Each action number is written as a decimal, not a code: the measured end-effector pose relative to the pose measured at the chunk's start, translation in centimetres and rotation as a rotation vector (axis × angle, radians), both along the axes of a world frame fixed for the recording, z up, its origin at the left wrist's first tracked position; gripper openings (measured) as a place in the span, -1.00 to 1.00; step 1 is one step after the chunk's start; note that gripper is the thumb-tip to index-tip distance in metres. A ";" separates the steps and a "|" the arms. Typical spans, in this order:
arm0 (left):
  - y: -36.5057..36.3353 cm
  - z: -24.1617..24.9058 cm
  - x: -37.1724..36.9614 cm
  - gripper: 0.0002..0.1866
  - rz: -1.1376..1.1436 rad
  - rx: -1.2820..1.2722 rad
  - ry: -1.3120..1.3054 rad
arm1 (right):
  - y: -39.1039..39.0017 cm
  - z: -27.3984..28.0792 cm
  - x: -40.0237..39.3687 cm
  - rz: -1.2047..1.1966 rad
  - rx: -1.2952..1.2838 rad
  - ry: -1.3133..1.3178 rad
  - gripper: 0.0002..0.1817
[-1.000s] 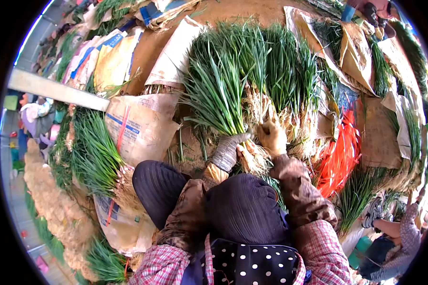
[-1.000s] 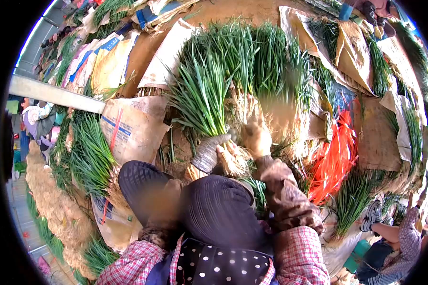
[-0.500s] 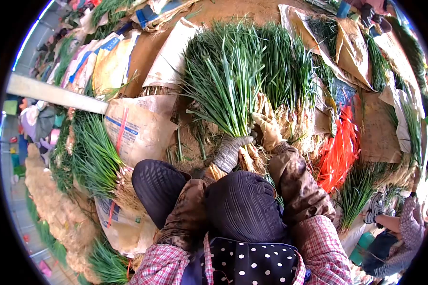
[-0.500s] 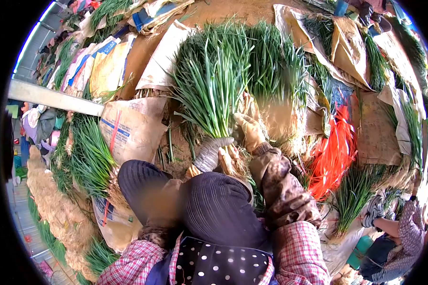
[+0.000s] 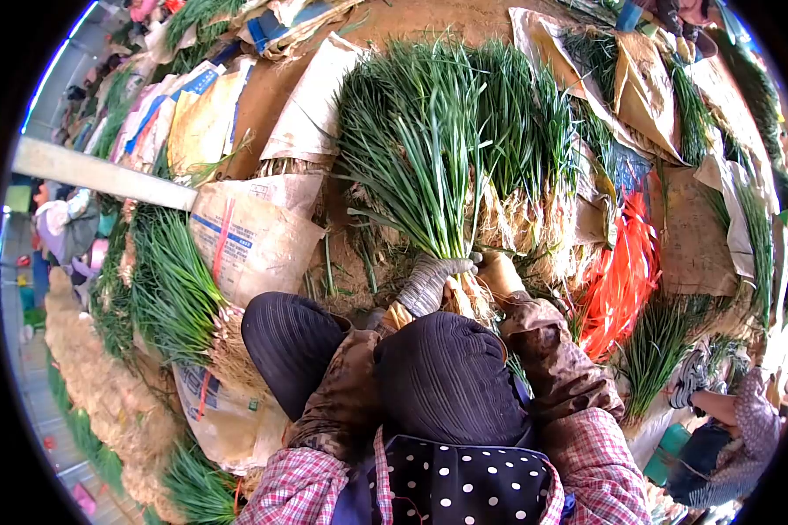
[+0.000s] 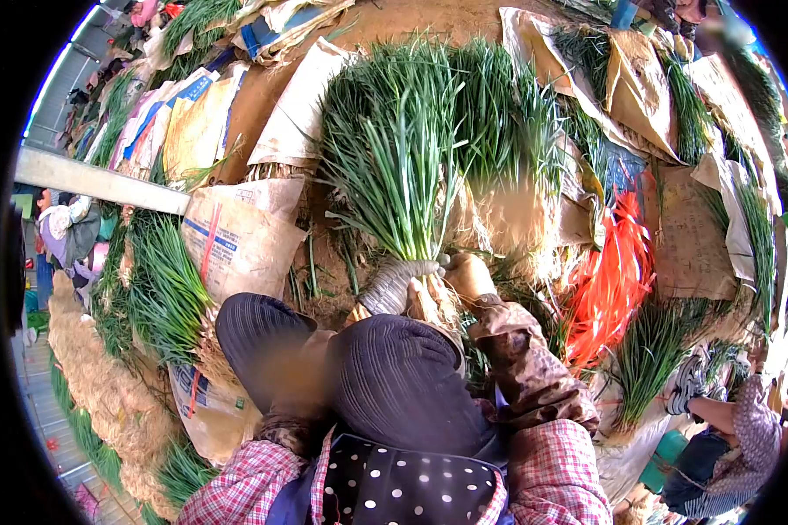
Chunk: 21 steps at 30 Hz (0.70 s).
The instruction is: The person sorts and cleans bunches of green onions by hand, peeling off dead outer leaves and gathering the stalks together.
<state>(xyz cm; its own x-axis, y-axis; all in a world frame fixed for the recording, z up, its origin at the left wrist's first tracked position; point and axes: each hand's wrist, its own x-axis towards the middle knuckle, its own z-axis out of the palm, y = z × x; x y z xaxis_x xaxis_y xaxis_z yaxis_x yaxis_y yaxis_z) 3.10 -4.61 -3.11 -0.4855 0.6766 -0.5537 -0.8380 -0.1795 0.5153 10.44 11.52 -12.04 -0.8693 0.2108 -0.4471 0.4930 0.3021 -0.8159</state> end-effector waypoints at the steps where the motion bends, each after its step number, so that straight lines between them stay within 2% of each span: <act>1: 0.1 -0.2 0.0 -0.72 0.021 0.013 0.007 | 0.9 2.4 -0.3 0.295 0.426 -0.134 -0.74; 2: 0.2 -0.4 0.0 -0.73 0.040 0.025 0.014 | 1.5 0.0 -0.6 0.446 0.546 -0.162 -0.75; 3: 0.4 -0.7 -0.1 -0.73 0.057 0.040 0.021 | 1.7 -2.0 0.5 0.360 0.758 -0.091 -0.67; 4: 0.2 0.4 -0.1 -0.62 0.003 0.034 -0.006 | 1.5 1.4 -0.6 0.335 0.777 -0.194 -0.63; 5: 0.1 0.3 -0.3 -0.59 -0.009 0.028 0.027 | 1.2 6.0 -2.4 0.314 0.793 -0.297 -0.58; 6: 0.1 0.0 -0.5 -0.57 -0.020 0.019 0.056 | 0.8 9.6 -4.8 0.135 0.760 -0.486 -0.55; 7: 0.0 -0.2 -0.5 -0.55 -0.033 0.009 0.086 | 2.2 6.8 -4.3 0.001 0.912 -0.076 -0.53; 8: 0.0 -0.3 -0.4 -0.52 -0.031 0.047 0.043 | 4.1 5.0 -5.5 0.038 0.832 -0.181 -0.57; 10: 0.2 0.8 -0.5 -0.53 0.084 0.085 0.191 | 5.0 4.8 -6.5 0.014 0.803 -0.159 -0.66; 11: 0.4 1.2 -0.8 -0.54 0.144 0.107 0.269 | 4.5 5.0 -6.0 -0.039 0.856 -0.029 -0.71; 12: 0.7 0.1 -0.8 -0.53 0.246 0.253 0.183 | 4.0 5.1 -5.1 -0.102 0.879 0.040 -0.78; 13: 0.5 0.1 -1.3 -0.53 0.234 0.327 0.152 | 4.8 3.6 -4.5 -0.081 0.733 -0.062 -0.83; 15: -0.3 0.4 -2.2 -0.53 0.210 0.472 0.077 | 4.2 4.0 0.2 -0.106 0.655 0.224 -0.85; 16: -0.5 1.1 -2.1 -0.52 0.279 0.375 0.086 | 3.5 5.0 2.2 -0.121 0.627 0.264 -0.84; 17: -0.7 0.5 -2.3 -0.48 0.258 0.386 0.102 | 2.7 5.6 4.2 -0.137 0.598 0.305 -0.83; 19: -1.2 -0.5 -2.3 -0.47 0.250 0.348 0.104 | 2.5 4.2 9.2 -0.081 0.523 0.309 -0.78; 21: -1.5 -0.8 -2.1 -0.48 0.241 0.317 0.048 | 3.8 -0.8 16.0 0.505 0.660 -0.157 -0.81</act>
